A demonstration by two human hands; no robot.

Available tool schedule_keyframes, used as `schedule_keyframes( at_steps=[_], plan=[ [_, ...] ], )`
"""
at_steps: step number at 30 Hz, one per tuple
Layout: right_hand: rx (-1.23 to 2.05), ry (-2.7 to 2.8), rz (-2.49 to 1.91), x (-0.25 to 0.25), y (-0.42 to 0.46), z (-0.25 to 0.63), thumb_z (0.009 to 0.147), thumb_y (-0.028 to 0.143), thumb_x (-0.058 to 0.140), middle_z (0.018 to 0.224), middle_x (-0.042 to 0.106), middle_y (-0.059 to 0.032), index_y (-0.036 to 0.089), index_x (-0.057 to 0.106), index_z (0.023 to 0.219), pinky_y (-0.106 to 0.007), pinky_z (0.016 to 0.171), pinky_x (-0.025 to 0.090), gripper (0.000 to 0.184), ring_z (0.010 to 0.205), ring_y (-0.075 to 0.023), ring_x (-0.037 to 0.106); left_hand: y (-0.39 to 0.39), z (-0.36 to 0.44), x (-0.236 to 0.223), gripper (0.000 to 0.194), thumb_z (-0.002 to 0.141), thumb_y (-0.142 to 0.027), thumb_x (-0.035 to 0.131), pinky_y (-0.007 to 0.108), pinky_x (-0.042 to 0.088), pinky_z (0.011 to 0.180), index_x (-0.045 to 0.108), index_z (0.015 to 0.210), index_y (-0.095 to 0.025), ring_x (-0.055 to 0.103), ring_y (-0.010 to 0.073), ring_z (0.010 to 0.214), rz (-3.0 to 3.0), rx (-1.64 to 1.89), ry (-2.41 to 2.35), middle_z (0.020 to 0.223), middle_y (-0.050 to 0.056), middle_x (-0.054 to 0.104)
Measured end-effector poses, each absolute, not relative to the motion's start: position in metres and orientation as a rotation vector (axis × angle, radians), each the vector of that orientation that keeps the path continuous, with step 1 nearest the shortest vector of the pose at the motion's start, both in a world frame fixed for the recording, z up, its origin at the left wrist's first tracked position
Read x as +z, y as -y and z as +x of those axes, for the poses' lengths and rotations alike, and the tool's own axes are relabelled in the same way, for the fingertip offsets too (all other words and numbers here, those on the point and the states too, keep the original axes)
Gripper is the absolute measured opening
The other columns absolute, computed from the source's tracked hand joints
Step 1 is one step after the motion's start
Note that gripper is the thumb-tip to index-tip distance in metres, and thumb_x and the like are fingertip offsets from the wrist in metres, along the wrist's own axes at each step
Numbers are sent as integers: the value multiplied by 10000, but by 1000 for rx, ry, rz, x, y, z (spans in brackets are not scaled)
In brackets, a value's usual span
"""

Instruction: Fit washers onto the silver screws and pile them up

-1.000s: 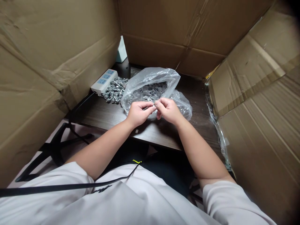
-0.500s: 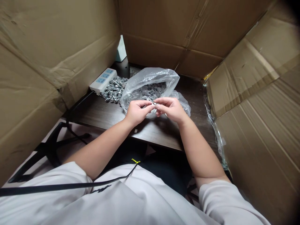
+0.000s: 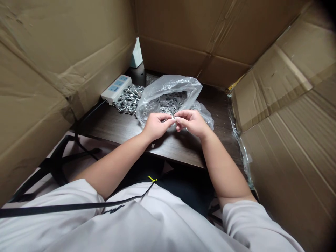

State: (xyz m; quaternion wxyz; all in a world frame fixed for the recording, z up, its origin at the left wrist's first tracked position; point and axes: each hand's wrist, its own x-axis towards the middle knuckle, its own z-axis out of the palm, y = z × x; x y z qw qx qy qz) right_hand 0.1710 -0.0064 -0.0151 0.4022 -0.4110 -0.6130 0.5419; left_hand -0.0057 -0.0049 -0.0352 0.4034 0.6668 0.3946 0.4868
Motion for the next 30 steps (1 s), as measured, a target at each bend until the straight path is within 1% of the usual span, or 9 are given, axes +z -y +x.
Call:
schedule_keyframes(
  at_steps=[7,12,18,26,30],
  plan=[
    [1346,1560,-1029,-17,6,172,693,430,785,661,656,-9,141,664,878,-273,524,558,363,536,-128,615,5,-4,-37,241,763,-374,684,231,438,521,745,705,-148,545,114,528,1686,1209,-976,586,14,647],
    [1363,1560,-1024,-25,2,176,695,422,782,682,662,-8,138,664,909,-269,526,552,375,528,-125,623,4,-3,-39,219,741,-355,699,243,451,550,744,694,-145,571,126,556,1676,1217,-966,600,18,663],
    [1372,1553,-994,-33,-2,179,723,395,761,709,664,-3,152,664,922,-262,522,543,328,526,-117,616,4,-2,-38,190,739,-332,703,253,465,572,752,708,-151,598,138,584,1677,1215,-987,631,21,689],
    [1296,1644,-974,-28,-1,180,777,339,717,602,629,12,145,671,903,-267,520,515,236,499,-123,586,3,-2,-39,202,749,-344,697,238,445,552,751,723,-151,577,127,567,1672,1199,-986,611,11,667],
    [1247,1705,-1003,-26,-1,179,798,349,693,589,613,15,152,648,897,-265,512,493,225,489,-129,586,4,-1,-38,209,742,-345,702,232,432,533,740,697,-145,545,114,532,1655,1211,-990,572,0,634]
  ],
)
